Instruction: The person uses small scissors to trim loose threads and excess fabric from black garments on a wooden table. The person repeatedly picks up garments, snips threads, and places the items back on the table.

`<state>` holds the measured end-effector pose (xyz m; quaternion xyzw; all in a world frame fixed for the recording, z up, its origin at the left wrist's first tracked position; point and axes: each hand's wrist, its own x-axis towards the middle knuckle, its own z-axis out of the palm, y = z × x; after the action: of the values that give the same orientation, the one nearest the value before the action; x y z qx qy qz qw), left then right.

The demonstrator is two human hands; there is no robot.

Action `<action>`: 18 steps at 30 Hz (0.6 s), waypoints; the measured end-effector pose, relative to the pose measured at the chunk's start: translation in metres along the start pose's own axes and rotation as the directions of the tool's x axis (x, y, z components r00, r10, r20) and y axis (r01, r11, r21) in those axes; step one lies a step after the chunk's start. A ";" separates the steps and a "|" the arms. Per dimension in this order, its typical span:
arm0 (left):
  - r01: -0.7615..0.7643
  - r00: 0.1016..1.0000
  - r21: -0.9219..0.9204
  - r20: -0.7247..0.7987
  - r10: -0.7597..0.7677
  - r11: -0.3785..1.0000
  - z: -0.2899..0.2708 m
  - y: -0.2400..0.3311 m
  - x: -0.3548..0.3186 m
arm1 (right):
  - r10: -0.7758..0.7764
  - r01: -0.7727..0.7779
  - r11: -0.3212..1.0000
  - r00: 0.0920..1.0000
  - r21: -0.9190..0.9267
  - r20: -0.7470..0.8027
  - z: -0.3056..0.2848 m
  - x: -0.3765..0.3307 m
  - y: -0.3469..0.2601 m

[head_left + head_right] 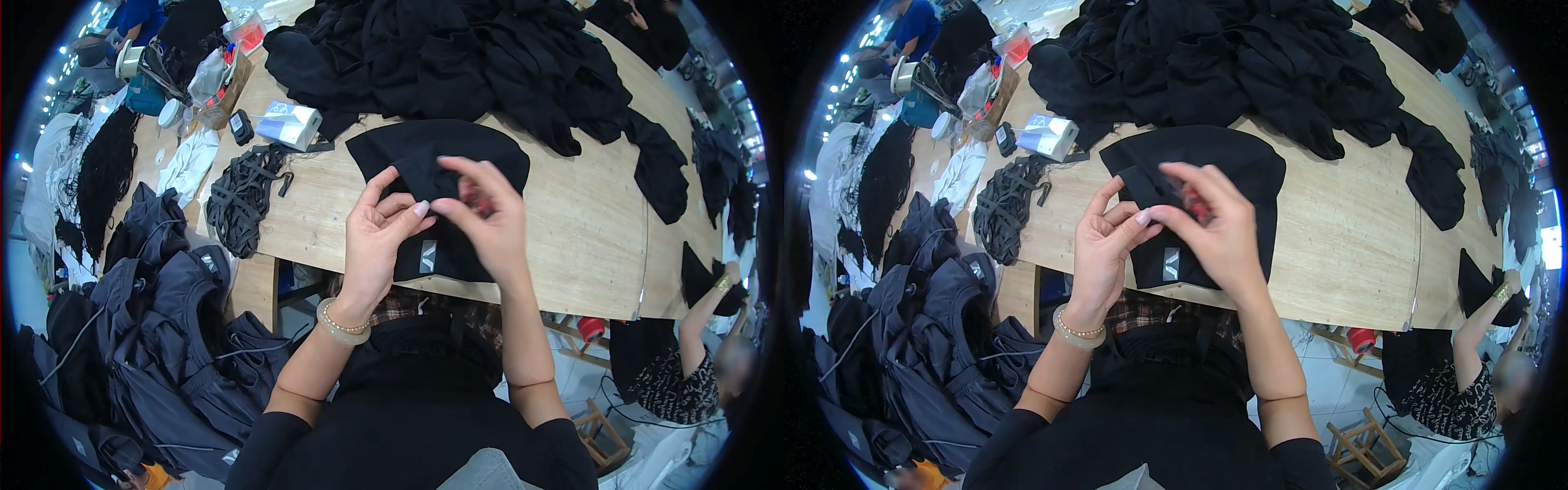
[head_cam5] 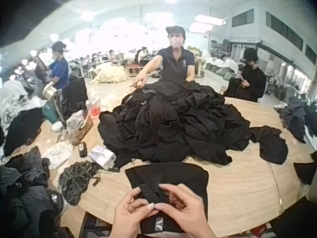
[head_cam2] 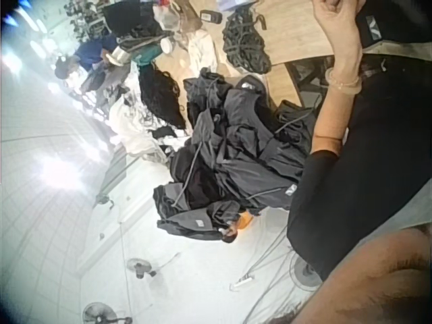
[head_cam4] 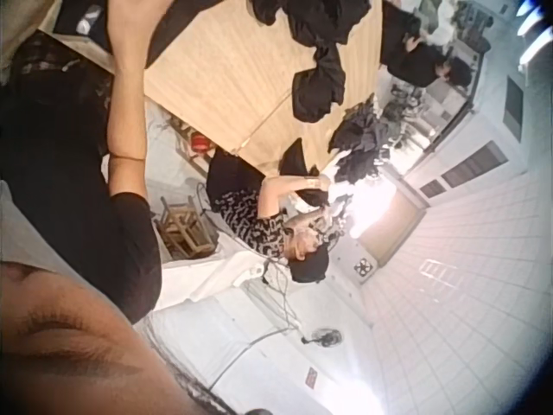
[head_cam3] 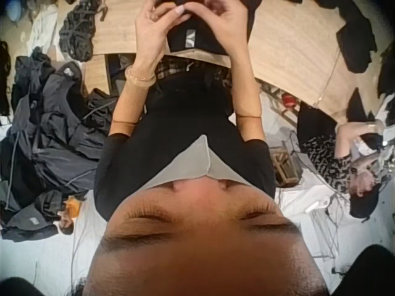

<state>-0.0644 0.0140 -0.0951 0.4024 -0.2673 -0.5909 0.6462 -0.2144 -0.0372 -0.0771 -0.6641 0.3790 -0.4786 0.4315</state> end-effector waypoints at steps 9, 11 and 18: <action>0.025 0.999 0.082 -0.023 -0.023 0.996 -0.007 0.000 0.005 | -0.158 0.146 0.965 0.987 -0.219 -0.039 0.006 0.007 0.002; 0.041 0.998 0.095 -0.055 -0.036 0.995 -0.014 0.002 0.004 | -0.060 0.057 0.988 0.998 -0.146 -0.014 0.007 0.004 0.002; 0.036 0.998 -0.027 -0.057 -0.037 0.999 -0.029 -0.019 0.009 | 0.219 -0.140 0.930 0.954 0.341 -0.204 -0.044 -0.017 0.051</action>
<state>-0.0499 0.0117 -0.1279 0.4156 -0.2336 -0.5942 0.6478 -0.2655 -0.0478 -0.1228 -0.4846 0.4040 -0.5685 0.5279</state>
